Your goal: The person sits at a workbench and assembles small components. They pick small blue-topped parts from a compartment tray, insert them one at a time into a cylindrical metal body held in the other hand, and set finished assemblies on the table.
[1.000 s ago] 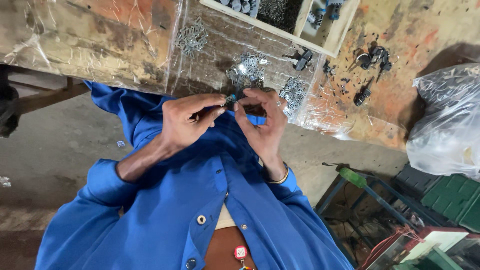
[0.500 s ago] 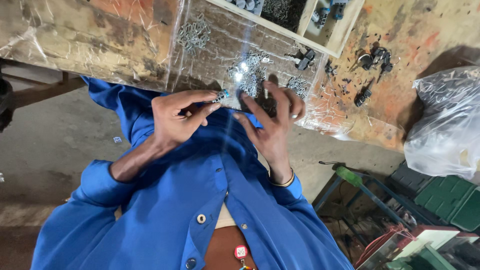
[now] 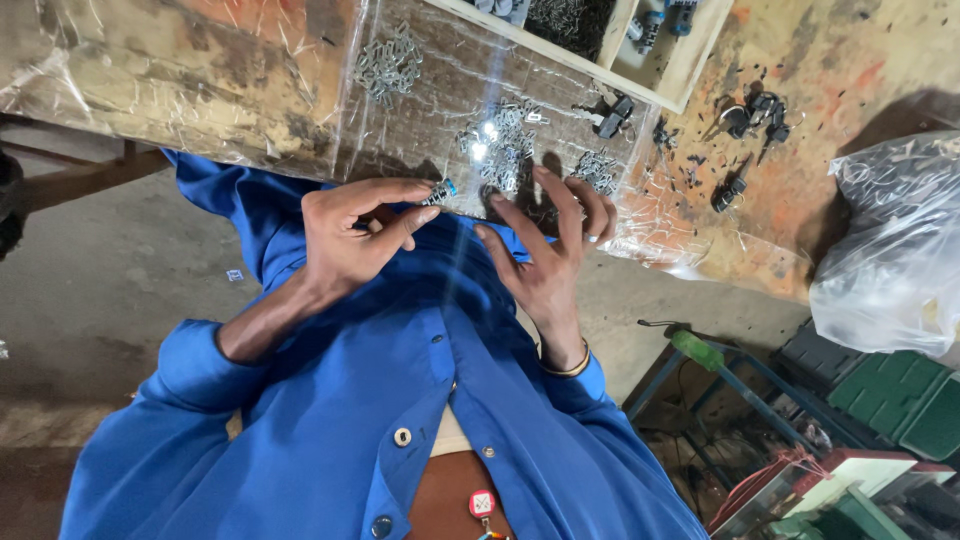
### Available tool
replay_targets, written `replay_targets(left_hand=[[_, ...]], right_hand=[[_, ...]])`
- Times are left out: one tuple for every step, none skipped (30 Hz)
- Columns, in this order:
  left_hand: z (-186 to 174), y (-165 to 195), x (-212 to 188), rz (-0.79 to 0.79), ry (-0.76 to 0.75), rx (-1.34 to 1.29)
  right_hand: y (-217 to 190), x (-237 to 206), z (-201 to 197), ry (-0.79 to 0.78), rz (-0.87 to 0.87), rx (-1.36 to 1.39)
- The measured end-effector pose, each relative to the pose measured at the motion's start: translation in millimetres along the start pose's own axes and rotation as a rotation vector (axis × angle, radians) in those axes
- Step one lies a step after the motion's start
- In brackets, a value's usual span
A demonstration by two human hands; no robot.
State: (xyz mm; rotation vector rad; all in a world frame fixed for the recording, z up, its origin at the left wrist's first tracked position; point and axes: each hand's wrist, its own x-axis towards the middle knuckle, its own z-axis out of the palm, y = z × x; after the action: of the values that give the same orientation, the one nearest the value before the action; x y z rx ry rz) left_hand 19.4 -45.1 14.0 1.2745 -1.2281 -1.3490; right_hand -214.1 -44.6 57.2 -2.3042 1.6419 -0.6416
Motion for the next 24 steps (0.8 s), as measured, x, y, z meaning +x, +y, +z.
replay_targets(left_hand=[[0, 0, 0, -0.003, 0.003, -0.008], [0, 0, 0, -0.003, 0.007, -0.001], [1, 0, 0, -0.003, 0.011, 0.006], [1, 0, 0, -0.002, 0.013, 0.013], [1, 0, 1, -0.008, 0.014, 0.008], [2, 0, 1, -0.013, 0.015, 0.005], [2, 0, 1, -0.020, 0.018, 0.000], [2, 0, 2, -0.004, 0.018, -0.001], [2, 0, 2, 0.013, 0.017, -0.002], [2, 0, 3, 0.031, 0.015, -0.003], [2, 0, 4, 0.038, 0.013, 0.009], [1, 0, 5, 0.043, 0.013, 0.022], [1, 0, 6, 0.049, 0.014, 0.036], [0, 0, 7, 0.050, 0.016, 0.043], [1, 1, 7, 0.049, 0.017, 0.048], [1, 1, 7, 0.048, 0.018, 0.052], [0, 1, 8, 0.069, 0.019, 0.072], [-1, 1, 8, 0.089, 0.019, 0.091], [-1, 1, 9, 0.109, 0.019, 0.110], [-1, 1, 9, 0.114, 0.020, 0.110], [-2, 1, 10, 0.118, 0.021, 0.110], [-2, 1, 9, 0.121, 0.022, 0.109], [-2, 1, 10, 0.090, 0.015, 0.080], [-3, 1, 10, 0.060, 0.009, 0.053]], right_hand=[[1, -1, -1, -0.002, 0.010, -0.009], [1, -2, -1, -0.006, 0.021, -0.017], [3, -3, -1, 0.011, -0.006, -0.015], [4, -4, -1, 0.030, -0.033, -0.013], [4, -5, 0, 0.051, -0.060, -0.012], [4, -5, 0, 0.042, -0.081, -0.004], [4, -6, 1, 0.032, -0.103, 0.004], [3, -6, 2, 0.021, -0.126, 0.013], [2, -5, 3, 0.006, -0.093, 0.075], [0, -4, 4, -0.008, -0.060, 0.136], [-2, -2, 6, -0.024, -0.027, 0.197], [-5, 0, 6, -0.002, 0.000, 0.227], [-8, 2, 8, 0.023, 0.026, 0.259], [-10, 6, 10, 0.050, 0.049, 0.291], [-12, 10, 11, 0.069, 0.049, 0.326], [-14, 13, 13, 0.087, 0.049, 0.361], [-16, 16, 14, 0.106, 0.049, 0.397], [-18, 18, 16, 0.104, 0.064, 0.412], [-20, 20, 18, 0.101, 0.080, 0.427], [-22, 21, 19, 0.098, 0.095, 0.442], [-22, 23, 19, 0.102, 0.114, 0.409], [-23, 24, 19, 0.106, 0.133, 0.376], [-24, 25, 19, 0.110, 0.151, 0.343], [-25, 27, 18, 0.129, 0.173, 0.364]])
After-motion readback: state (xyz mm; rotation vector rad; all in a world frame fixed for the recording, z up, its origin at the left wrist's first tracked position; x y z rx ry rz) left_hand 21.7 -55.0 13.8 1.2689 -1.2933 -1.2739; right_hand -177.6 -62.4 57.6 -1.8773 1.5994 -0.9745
